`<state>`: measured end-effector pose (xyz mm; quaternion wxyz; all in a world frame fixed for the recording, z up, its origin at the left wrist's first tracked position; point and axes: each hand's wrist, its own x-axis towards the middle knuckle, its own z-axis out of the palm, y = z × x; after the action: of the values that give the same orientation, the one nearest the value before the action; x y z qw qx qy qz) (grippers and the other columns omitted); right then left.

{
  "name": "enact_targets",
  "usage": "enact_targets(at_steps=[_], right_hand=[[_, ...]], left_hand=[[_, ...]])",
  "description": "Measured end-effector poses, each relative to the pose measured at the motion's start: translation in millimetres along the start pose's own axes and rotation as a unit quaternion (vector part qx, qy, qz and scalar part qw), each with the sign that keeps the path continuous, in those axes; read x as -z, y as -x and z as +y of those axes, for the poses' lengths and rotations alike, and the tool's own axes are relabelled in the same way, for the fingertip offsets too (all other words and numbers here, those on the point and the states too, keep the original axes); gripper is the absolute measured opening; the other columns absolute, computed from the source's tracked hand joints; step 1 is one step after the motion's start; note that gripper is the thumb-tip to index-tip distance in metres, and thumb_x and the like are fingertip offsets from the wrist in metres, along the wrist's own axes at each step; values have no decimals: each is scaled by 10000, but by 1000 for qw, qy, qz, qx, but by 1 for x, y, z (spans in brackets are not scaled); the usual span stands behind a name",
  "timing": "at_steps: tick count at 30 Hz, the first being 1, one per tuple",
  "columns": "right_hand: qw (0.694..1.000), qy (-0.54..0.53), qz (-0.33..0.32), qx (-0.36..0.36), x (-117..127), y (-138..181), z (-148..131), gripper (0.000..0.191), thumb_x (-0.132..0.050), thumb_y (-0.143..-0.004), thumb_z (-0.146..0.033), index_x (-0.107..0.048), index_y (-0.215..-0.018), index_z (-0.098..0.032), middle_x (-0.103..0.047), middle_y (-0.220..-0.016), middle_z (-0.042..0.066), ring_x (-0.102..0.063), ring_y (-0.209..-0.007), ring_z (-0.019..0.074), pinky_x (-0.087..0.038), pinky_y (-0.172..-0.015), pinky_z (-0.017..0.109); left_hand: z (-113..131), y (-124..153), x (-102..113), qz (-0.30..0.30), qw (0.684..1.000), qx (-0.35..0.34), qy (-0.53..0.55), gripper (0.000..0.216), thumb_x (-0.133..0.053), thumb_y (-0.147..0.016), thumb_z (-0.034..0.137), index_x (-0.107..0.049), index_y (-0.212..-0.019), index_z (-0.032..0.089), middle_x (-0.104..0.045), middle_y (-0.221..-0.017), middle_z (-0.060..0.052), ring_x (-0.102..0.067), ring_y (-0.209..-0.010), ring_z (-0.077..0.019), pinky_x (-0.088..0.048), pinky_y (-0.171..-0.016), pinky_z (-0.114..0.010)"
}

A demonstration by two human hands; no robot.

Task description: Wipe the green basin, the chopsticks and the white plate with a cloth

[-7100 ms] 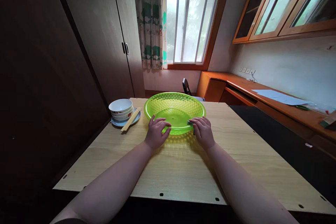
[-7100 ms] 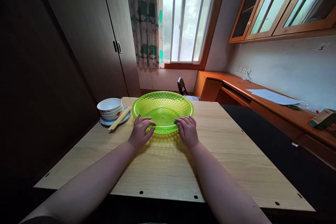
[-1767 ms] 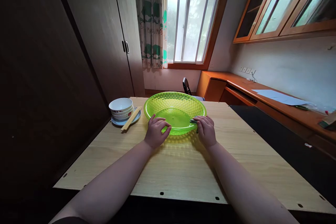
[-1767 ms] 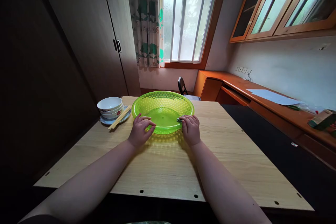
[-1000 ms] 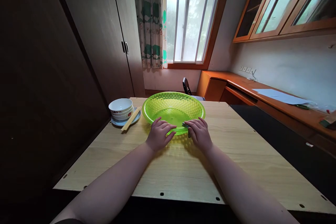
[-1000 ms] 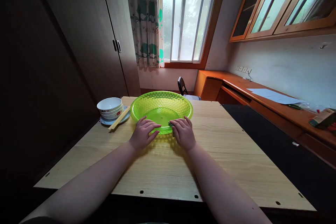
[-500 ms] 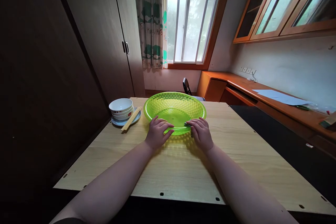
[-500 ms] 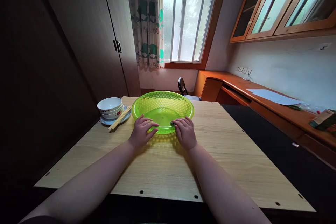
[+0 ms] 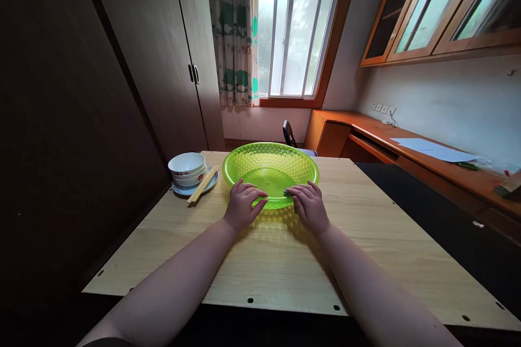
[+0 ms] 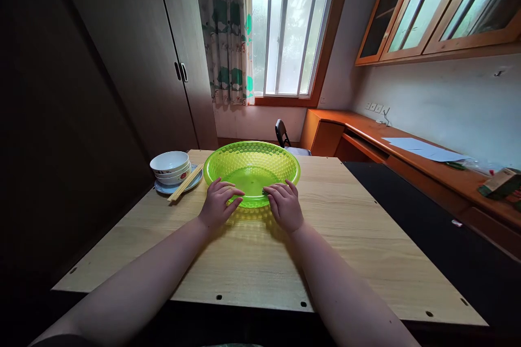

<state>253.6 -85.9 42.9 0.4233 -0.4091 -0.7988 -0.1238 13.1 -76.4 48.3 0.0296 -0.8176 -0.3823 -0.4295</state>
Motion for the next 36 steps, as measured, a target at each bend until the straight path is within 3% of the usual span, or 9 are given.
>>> enact_targets(at_steps=[10,17,20,27,36], right_hand=[[997,7,59,-58,-3,1,19,300,-382,-978,-248,-676,-1035,-243,-731,-1006,33,-636,-1013,211,-321,-1052,440],[999,-2,27,-40,-2,2,6,302,-391,-980,-267,-659,-1117,-245,-718,-1062,41,-613,-1051,211,-325,-1067,433],[1000,0,13,-21,-3,2,0,298,-403,-976,-264,-649,-1144,-245,-716,-1071,39,-609,-1055,207,-317,-1079,429],[1000,7,7,-19,-3,0,-3,293,-406,-973,-261,-654,-1129,-238,-719,-1065,33,-607,-1042,201,-296,-1090,419],[993,10,71,-90,-5,2,24,308,-378,-976,-252,-684,-987,-223,-734,-978,41,-632,-995,214,-324,-1045,435]], left_hand=[[-2,2,-2,8,1000,0,-3,163,-566,-900,352,-708,-906,271,-745,-910,-10,-624,-1043,-220,-287,-1118,-493],[-3,4,-6,35,999,5,-15,290,-459,-937,203,-628,-1162,271,-710,-1129,-26,-571,-1166,-209,-259,-1141,-484],[-2,4,-7,31,999,5,-12,307,-462,-940,229,-601,-1213,252,-697,-1163,-41,-570,-1172,-213,-259,-1144,-479],[-1,2,-7,-29,999,13,-7,228,-500,-948,314,-681,-1081,272,-723,-1093,-19,-592,-1132,-203,-221,-1162,-479],[-3,3,-7,-22,1000,20,2,217,-504,-947,317,-691,-1047,270,-730,-1069,-18,-608,-1104,-202,-245,-1147,-481]])
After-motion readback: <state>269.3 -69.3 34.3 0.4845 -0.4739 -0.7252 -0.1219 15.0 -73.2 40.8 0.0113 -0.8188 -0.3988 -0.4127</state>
